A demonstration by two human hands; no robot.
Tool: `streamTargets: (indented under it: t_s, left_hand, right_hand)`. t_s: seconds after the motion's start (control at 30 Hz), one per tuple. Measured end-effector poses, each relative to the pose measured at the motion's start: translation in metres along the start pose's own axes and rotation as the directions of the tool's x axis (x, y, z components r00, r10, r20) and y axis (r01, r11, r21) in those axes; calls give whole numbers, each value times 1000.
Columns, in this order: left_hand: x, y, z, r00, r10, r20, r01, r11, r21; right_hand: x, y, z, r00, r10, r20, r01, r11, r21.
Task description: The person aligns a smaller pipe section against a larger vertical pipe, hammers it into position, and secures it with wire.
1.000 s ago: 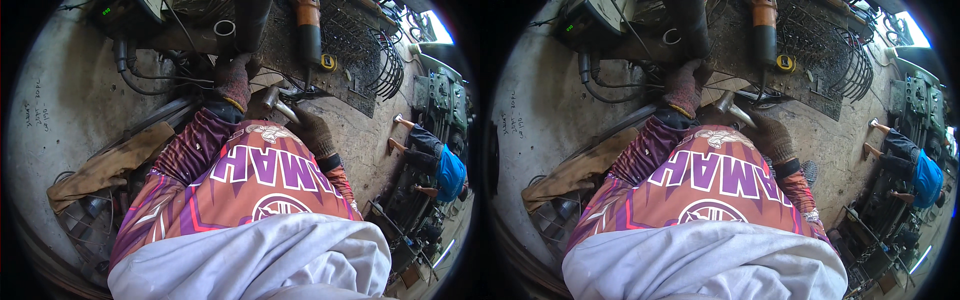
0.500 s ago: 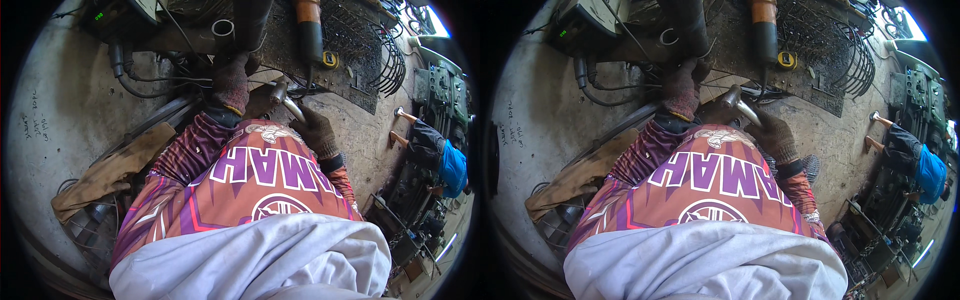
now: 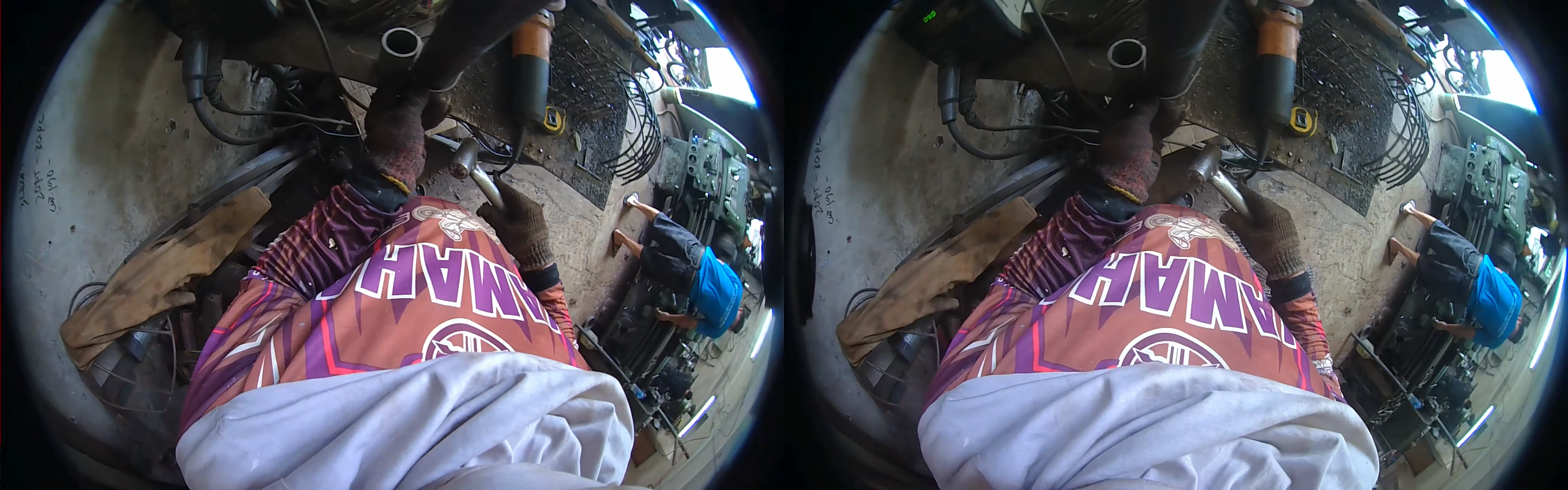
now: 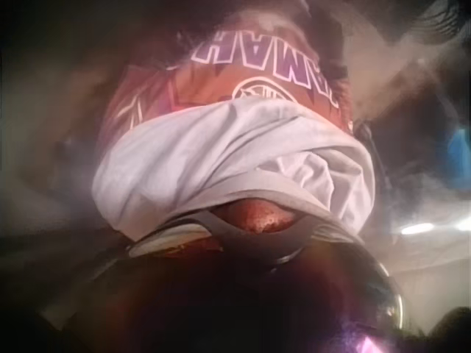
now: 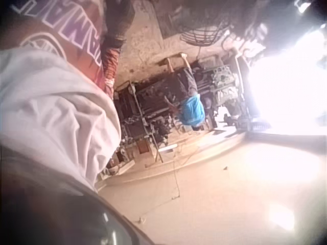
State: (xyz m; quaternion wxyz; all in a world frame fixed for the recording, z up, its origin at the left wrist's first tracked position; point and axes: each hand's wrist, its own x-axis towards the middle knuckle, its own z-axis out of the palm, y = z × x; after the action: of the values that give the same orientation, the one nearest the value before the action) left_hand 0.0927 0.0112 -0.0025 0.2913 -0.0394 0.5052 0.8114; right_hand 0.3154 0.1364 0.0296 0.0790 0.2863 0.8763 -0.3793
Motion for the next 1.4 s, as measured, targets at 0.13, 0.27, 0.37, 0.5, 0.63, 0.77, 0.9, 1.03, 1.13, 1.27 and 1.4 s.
streamTargets:
  t_s: [0.13, 0.27, 0.37, 0.5, 0.63, 0.77, 0.9, 1.03, 1.13, 1.27, 1.4]
  left_hand:
    - [2, -2, -1, 999, -31, -5, 31, 998, -52]
    - [10, -14, -7, 1000, 3, -24, -4, 999, -43]
    - [9, -11, -6, 999, -2, 39, 7, 990, -139]
    - [14, -8, -17, 996, 27, 89, -26, 1000, -4]
    - [8, 7, -10, 997, -20, 80, 19, 1000, 10]
    - [15, 14, -23, 983, -27, 181, 1, 990, 139]
    - [15, 23, -19, 978, -72, 195, 27, 974, 224]
    - [17, 28, -19, 977, -149, 151, 100, 952, 290]
    - [24, 8, -36, 950, 125, 288, -254, 845, 471]
    - [29, -1, -40, 927, 204, 316, -332, 839, 431]
    - [24, 9, -31, 966, 77, 246, -167, 914, 369]
  right_hand:
    - [-3, -1, -4, 999, 39, 7, -39, 999, 9]
    - [-5, 7, -1, 999, -14, -37, 16, 998, 55]
    - [-4, 17, 6, 997, 17, -74, 1, 972, 237]
    - [-4, 9, 9, 995, 47, -88, -10, 926, 378]
    - [0, 11, 11, 986, -40, -159, 93, 936, 341]
    - [11, -6, -11, 942, -291, -168, 274, 955, -117]
    - [24, -22, -38, 920, -392, -1, 361, 846, -393]
    - [40, -56, -64, 894, -437, 100, 419, 732, -537]
    - [54, -62, -76, 875, -466, 135, 438, 639, -633]
    - [68, -73, -88, 878, -449, 168, 426, 570, -703]
    - [70, -81, -94, 862, -459, 217, 458, 520, -721]
